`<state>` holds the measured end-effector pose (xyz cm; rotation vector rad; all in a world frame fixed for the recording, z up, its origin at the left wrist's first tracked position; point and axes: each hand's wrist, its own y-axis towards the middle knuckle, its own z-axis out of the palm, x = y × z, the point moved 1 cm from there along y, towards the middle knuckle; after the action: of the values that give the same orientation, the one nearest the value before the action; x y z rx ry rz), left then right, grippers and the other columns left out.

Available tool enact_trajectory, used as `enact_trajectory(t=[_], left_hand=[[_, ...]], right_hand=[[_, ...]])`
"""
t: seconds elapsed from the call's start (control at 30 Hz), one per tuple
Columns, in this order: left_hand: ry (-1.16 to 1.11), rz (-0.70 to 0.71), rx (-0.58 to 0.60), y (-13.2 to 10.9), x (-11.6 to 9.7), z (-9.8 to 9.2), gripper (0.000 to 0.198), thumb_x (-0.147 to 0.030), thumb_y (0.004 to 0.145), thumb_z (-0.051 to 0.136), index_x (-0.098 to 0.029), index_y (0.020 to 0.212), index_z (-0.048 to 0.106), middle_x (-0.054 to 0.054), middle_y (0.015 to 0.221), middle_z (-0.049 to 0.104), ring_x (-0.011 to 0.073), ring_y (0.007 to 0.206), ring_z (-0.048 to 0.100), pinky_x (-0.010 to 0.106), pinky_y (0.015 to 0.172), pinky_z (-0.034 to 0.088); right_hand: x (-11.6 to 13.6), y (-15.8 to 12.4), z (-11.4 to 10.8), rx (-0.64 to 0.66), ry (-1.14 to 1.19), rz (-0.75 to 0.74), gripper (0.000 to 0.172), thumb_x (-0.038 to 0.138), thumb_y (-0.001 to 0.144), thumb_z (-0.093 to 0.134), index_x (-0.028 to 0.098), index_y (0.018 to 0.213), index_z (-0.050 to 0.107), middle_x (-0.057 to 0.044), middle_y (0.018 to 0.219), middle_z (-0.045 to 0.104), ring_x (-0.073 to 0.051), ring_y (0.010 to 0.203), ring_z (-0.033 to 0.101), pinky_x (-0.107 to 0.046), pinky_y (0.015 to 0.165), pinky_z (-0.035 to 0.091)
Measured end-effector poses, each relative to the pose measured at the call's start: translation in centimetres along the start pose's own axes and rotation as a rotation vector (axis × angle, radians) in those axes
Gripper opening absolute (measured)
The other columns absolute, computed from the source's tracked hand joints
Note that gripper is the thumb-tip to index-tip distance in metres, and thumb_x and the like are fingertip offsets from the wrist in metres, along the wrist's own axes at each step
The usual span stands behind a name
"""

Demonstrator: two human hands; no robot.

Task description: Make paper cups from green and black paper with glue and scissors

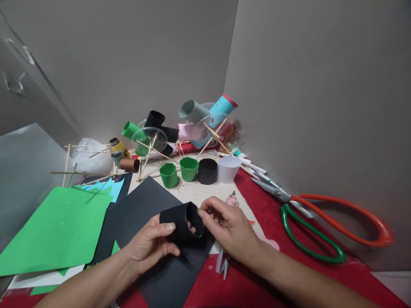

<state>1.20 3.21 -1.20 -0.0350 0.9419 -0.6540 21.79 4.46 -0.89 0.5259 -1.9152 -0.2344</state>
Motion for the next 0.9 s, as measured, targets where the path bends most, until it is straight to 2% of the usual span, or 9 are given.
enact_trajectory(t=[0.13, 0.27, 0.37, 0.47, 0.53, 0.6, 0.77, 0.9], left_hand=[[0.02, -0.023, 0.045, 0.0, 0.3, 0.0, 0.023, -0.026, 0.077, 0.079, -0.009, 0.093, 0.076, 0.013, 0.086, 0.076, 0.0189, 0.079, 0.072, 0.021, 0.057, 0.061], [0.017, -0.036, 0.056, 0.1, 0.4, 0.0, 0.026, -0.028, 0.076, 0.08, -0.009, 0.094, 0.076, 0.012, 0.082, 0.076, 0.0169, 0.074, 0.072, 0.02, 0.058, 0.061], [-0.005, -0.042, 0.063, 0.1, 0.4, 0.1, 0.023, -0.028, 0.076, 0.081, -0.01, 0.09, 0.077, 0.011, 0.08, 0.077, 0.0165, 0.074, 0.073, 0.019, 0.058, 0.061], [-0.036, -0.046, 0.059, 0.1, 0.4, 0.2, 0.022, -0.027, 0.075, 0.081, -0.011, 0.091, 0.077, 0.01, 0.081, 0.078, 0.0171, 0.076, 0.074, 0.019, 0.059, 0.061], [-0.043, -0.046, 0.051, 0.1, 0.4, 0.1, 0.023, -0.027, 0.075, 0.082, -0.012, 0.092, 0.077, 0.011, 0.082, 0.078, 0.017, 0.076, 0.074, 0.019, 0.06, 0.061], [-0.047, -0.04, 0.055, 0.1, 0.4, -0.1, 0.023, -0.027, 0.074, 0.082, -0.012, 0.091, 0.077, 0.01, 0.08, 0.078, 0.0171, 0.074, 0.074, 0.019, 0.059, 0.061], [-0.039, -0.003, 0.03, 0.1, 0.3, -0.3, 0.02, -0.026, 0.076, 0.081, -0.012, 0.089, 0.077, 0.008, 0.078, 0.077, 0.0172, 0.076, 0.074, 0.02, 0.059, 0.061], [-0.017, 0.005, -0.039, 0.3, 0.1, -0.2, 0.024, -0.026, 0.075, 0.082, -0.012, 0.093, 0.077, 0.009, 0.082, 0.077, 0.0164, 0.074, 0.073, 0.02, 0.058, 0.061]], right_hand=[[0.0, -0.2, 0.1, 0.099, 0.0, 0.002, 0.015, 0.02, 0.095, 0.045, 0.021, 0.081, 0.049, 0.006, 0.062, 0.044, -0.011, 0.054, 0.043, -0.024, 0.053, 0.033], [0.3, 0.0, -0.2, 0.145, 0.124, 0.086, 0.015, 0.024, 0.095, 0.046, 0.021, 0.081, 0.047, 0.006, 0.064, 0.042, -0.012, 0.058, 0.041, -0.024, 0.054, 0.032], [0.3, 0.3, -0.2, 0.176, 0.381, 0.249, 0.02, 0.034, 0.094, 0.052, 0.021, 0.08, 0.047, 0.007, 0.062, 0.041, -0.01, 0.055, 0.037, -0.022, 0.05, 0.03], [0.1, 0.5, 0.1, 0.209, 0.749, 0.467, 0.03, 0.044, 0.085, 0.065, 0.021, 0.079, 0.048, 0.009, 0.056, 0.041, -0.007, 0.046, 0.032, -0.018, 0.042, 0.023], [-0.1, 0.7, 0.1, 0.208, 0.94, 0.575, 0.036, 0.045, 0.076, 0.075, 0.02, 0.079, 0.049, 0.01, 0.055, 0.041, -0.005, 0.043, 0.03, -0.016, 0.039, 0.018], [-0.2, 1.0, -0.2, 0.19, 1.033, 0.632, 0.038, 0.041, 0.07, 0.08, 0.019, 0.078, 0.05, 0.009, 0.056, 0.043, -0.004, 0.042, 0.03, -0.015, 0.037, 0.017], [-0.2, 1.6, -1.4, 0.055, 1.073, 0.61, 0.036, 0.038, 0.07, 0.08, 0.019, 0.077, 0.05, 0.009, 0.057, 0.044, -0.003, 0.042, 0.031, -0.015, 0.038, 0.019], [0.1, 1.2, -1.4, 0.035, 0.946, 0.533, 0.038, 0.049, 0.077, 0.074, 0.018, 0.072, 0.053, 0.007, 0.055, 0.049, -0.004, 0.041, 0.035, -0.016, 0.038, 0.025]])
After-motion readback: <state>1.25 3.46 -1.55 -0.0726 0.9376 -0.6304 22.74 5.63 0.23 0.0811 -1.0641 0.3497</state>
